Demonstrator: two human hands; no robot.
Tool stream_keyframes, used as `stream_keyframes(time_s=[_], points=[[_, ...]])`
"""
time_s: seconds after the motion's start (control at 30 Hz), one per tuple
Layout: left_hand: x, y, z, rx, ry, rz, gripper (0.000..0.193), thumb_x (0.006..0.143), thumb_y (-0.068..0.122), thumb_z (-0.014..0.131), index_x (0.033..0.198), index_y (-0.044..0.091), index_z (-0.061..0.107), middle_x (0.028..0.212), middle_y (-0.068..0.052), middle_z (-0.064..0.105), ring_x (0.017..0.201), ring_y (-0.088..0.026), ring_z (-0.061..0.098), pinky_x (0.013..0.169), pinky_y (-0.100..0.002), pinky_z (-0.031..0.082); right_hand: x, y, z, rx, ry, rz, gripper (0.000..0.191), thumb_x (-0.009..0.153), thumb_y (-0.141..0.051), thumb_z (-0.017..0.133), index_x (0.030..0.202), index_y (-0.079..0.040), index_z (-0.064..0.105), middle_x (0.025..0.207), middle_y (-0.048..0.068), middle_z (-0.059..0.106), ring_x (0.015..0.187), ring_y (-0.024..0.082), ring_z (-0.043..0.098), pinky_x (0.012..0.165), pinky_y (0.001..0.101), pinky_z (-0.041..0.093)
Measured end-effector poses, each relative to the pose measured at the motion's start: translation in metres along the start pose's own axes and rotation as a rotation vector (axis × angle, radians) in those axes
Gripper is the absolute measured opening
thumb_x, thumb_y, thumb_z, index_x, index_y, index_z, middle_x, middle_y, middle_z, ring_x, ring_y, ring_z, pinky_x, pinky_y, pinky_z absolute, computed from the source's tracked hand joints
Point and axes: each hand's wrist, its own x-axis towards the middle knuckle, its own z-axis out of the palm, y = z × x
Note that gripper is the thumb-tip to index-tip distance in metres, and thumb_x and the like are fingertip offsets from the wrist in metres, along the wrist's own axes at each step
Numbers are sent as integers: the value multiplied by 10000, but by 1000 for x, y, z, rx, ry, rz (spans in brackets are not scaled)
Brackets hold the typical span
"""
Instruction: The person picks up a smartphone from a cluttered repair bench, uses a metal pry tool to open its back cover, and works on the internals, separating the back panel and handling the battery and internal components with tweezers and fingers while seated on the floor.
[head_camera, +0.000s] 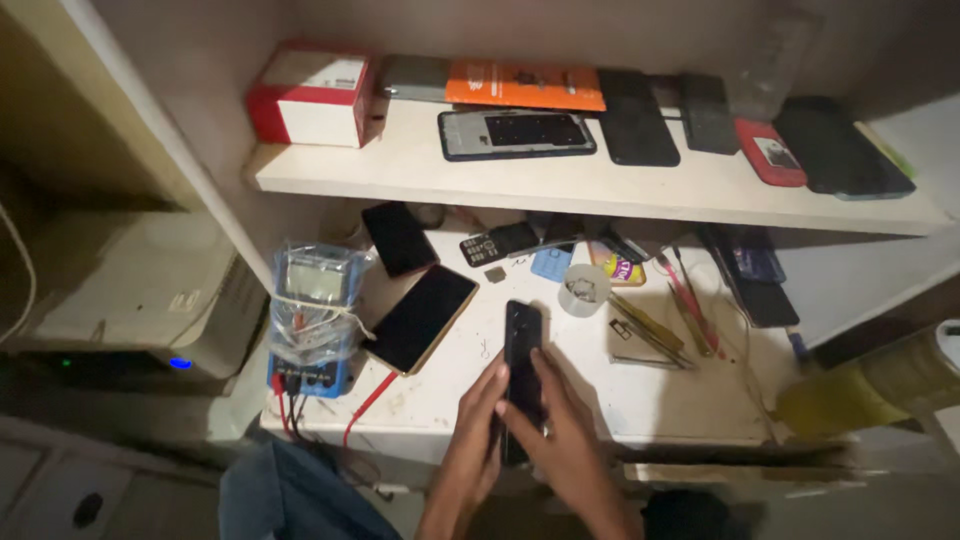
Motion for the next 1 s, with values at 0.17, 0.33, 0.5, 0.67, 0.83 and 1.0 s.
stream_keyframes(time_s=[0.17, 0.33, 0.5, 0.67, 0.83, 1.0], points=[[-1, -12, -12, -44, 33, -1, 538, 1019, 291, 543, 1470, -2, 542, 1265, -60, 708, 1075, -112, 681, 955, -263, 532, 10, 7, -2, 40, -77, 76, 736, 840, -280, 804, 1466, -43, 497, 1347, 179, 654, 1140, 233, 660, 927, 344, 545], [10, -28, -19, -169, 129, -71, 438, 1014, 337, 554, 1322, 32, 617, 1114, -83, 689, 965, -176, 657, 855, -324, 535, 14, 14, 2, 26, 33, -77, 723, 814, -279, 815, 1418, -10, 523, 1430, 172, 600, 1194, 221, 648, 945, 336, 544], [11, -45, -29, -157, 38, 75, 437, 1047, 250, 627, 1378, -32, 600, 1160, -41, 677, 1006, -119, 600, 888, -267, 495, -3, 24, 8, -98, 86, -102, 713, 817, -275, 817, 1417, -21, 526, 1468, 218, 539, 1265, 292, 614, 945, 346, 543], [2, -33, -33, -44, 90, -4, 670, 1018, 164, 652, 1641, 102, 414, 1123, -89, 644, 888, -164, 561, 709, -283, 430, -9, 22, -3, -85, -13, -141, 579, 885, -206, 781, 1397, -24, 583, 1367, 215, 652, 1254, 288, 643, 992, 362, 505], [6, -5, -21, 177, 84, 36, 892, 866, 53, 723, 1637, 109, 279, 1112, -160, 680, 944, -191, 668, 780, -296, 553, -13, 11, -23, 45, -173, 1, 463, 923, -125, 685, 1378, -61, 622, 945, 166, 770, 820, 197, 696, 770, 318, 566], [12, 5, -12, 181, 108, 6, 950, 835, 31, 731, 1618, 79, 195, 1240, -160, 685, 1042, -216, 696, 854, -310, 578, -15, 2, -23, 51, -185, 41, 470, 932, -82, 642, 1401, -90, 605, 735, 157, 679, 610, 172, 557, 606, 324, 520]])
